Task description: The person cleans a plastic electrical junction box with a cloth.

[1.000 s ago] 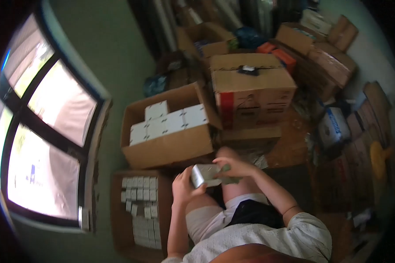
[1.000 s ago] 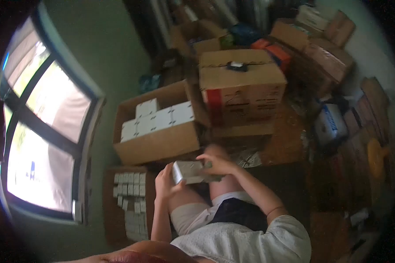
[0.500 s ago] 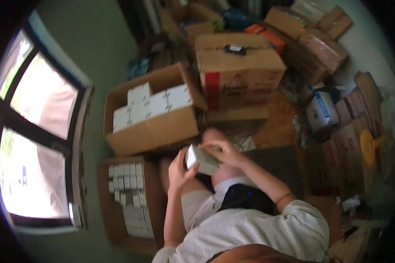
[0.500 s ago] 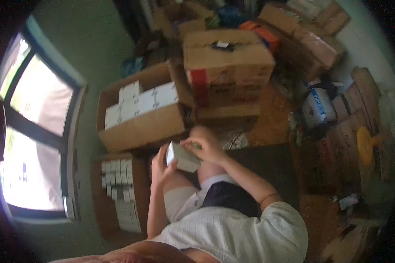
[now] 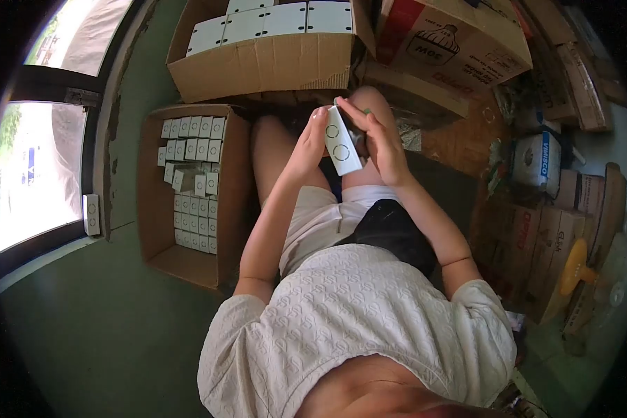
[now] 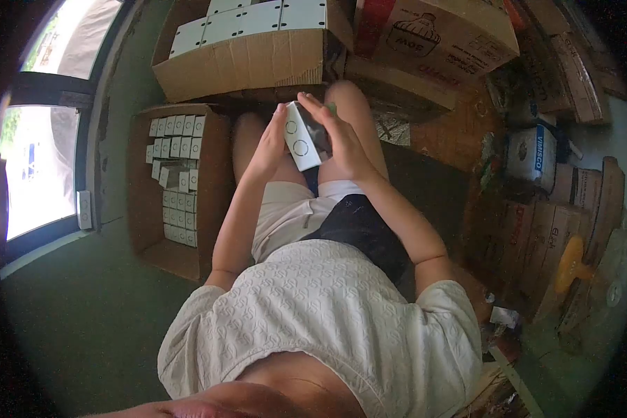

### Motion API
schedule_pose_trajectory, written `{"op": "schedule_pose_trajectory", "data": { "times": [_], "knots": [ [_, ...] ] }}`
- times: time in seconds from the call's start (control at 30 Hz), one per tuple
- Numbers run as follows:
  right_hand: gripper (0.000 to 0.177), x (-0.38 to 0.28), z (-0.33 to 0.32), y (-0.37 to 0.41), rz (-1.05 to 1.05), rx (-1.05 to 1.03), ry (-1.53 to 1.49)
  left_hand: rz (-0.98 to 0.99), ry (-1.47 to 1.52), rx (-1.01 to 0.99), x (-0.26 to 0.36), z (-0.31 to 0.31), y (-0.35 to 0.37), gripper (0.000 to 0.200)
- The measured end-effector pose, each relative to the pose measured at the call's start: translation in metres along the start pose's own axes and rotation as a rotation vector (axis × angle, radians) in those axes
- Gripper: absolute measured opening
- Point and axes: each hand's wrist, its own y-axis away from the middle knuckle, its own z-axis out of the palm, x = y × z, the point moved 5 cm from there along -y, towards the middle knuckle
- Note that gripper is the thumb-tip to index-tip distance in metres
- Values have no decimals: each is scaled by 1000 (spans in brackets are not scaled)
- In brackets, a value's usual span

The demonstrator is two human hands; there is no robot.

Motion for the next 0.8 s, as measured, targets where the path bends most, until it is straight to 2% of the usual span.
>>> {"op": "schedule_pose_trajectory", "data": {
  "times": [0.03, 0.07, 0.1, 0.13, 0.17, 0.23, 0.27, 0.3, 0.33, 0.4, 0.43, 0.47, 0.53, 0.57, 0.6, 0.67, 0.7, 0.8],
  "knots": [
    [40, 0, -1, -1, 0, -3, 1, -22, 161, -10, 6, 6, 4, 53],
    [44, -6, -3, -3, -101, 3, 202, -38, 320, -24, 11, 9, 3, 55],
    [51, -11, -3, -4, -201, 11, 402, 40, 370, -96, 15, 9, -2, 58],
    [61, -15, -2, -2, -293, 18, 599, -14, 468, -81, 14, 9, -1, 58],
    [74, -15, -2, -2, -248, 54, 750, 58, 366, -69, 14, 8, -2, 58],
    [75, -13, -5, -7, -253, 59, 727, 211, 241, -50, 18, 11, -7, 56],
    [78, -12, -6, -9, -251, 69, 707, 193, 240, -83, 24, 16, -1, 55],
    [72, -10, -13, -12, -195, 155, 699, 208, 207, -111, 24, 17, -1, 55],
    [72, -9, -17, -17, -186, 155, 698, 223, 177, -139, 23, 18, -3, 55],
    [59, -1, -30, -25, -44, 215, 715, 320, 9, -142, 27, 20, -3, 53],
    [44, -5, -31, -27, -125, 209, 813, 309, 8, -117, 28, 20, -2, 52],
    [44, -4, -26, -25, -101, 205, 812, 260, 25, -124, 36, 20, 0, 52],
    [38, -5, -12, -22, -146, 264, 641, 314, 17, -106, 40, 13, -5, 52],
    [32, -6, -7, -22, -214, 199, 637, 459, -63, -55, 36, 5, -14, 53],
    [32, -14, -1, -20, -200, 194, 634, 497, -48, 32, 39, -2, -18, 54],
    [34, 3, 4, -8, 466, 94, 470, 508, 55, 35, 48, -5, -17, 53],
    [34, 20, -1, -6, 326, 87, 354, 490, 62, -9, 47, -5, -15, 53],
    [34, 22, -18, -12, 385, 12, 442, 531, -14, 1, 46, 1, -11, 52]
  ]
}}
